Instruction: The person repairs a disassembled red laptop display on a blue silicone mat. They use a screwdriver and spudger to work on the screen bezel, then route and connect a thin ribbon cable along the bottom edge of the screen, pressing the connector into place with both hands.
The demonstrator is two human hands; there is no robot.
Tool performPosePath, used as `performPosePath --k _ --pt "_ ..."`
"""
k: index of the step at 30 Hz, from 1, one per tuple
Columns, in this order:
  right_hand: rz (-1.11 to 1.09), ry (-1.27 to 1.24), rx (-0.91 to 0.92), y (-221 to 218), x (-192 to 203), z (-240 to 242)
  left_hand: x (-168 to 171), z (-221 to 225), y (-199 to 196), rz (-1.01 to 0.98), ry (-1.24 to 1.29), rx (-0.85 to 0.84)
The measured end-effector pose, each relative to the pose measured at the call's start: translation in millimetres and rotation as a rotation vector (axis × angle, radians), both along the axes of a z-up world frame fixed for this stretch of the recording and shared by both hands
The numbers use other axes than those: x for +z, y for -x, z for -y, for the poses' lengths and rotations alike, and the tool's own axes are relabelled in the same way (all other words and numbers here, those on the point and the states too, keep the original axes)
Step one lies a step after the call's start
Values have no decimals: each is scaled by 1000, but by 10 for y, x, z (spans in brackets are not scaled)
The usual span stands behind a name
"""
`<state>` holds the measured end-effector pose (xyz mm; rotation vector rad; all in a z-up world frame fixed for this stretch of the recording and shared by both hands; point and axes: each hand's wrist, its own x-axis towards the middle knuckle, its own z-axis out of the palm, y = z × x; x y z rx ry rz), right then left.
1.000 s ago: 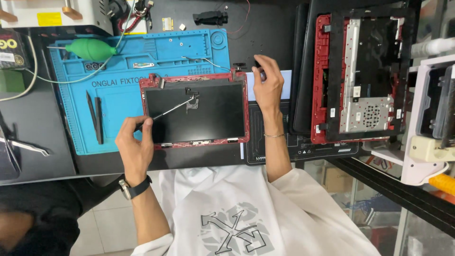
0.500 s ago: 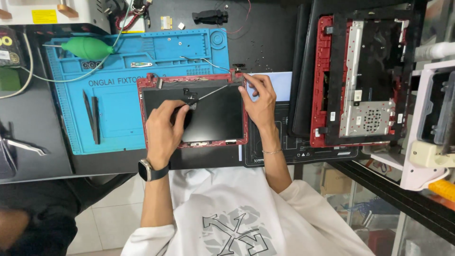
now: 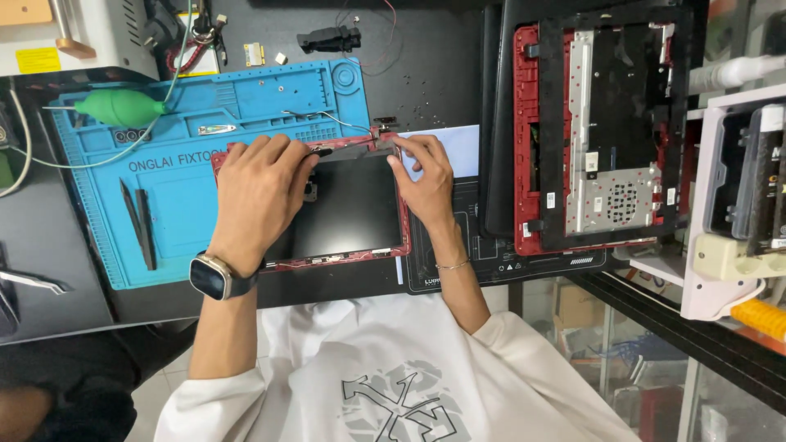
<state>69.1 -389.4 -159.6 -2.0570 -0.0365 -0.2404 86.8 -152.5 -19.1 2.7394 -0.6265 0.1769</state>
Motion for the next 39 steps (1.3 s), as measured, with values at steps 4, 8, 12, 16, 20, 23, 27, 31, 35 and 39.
performPosePath --k 4,8,12,16,20,23,27,31,35,39 --pt "-2 4 -4 -10 5 9 23 34 -32 -24 -17 -11" --pt "-9 -10 4 -16 23 -1 103 73 -72 -20 -68 -40" --pt "-11 -13 6 -15 24 6 160 111 -126 -14 -98 -75" --pt "-14 -2 0 -12 -6 10 214 138 -167 -20 -132 -94" --pt "-13 -11 -4 -15 -24 10 254 185 -207 -21 -128 -114" --pt "-6 -28 -4 -18 -23 13 229 207 -225 -26 -128 -122" --pt "-22 -35 -1 -22 -29 19 268 228 -245 -38 -123 -137" --pt "-7 -32 4 -24 -21 21 283 234 -277 -54 -152 -135" --pt "-24 -43 2 -30 -16 21 268 239 -284 -47 -131 -148" --pt "-24 -38 5 -29 -13 18 285 235 -290 -53 -124 -154"
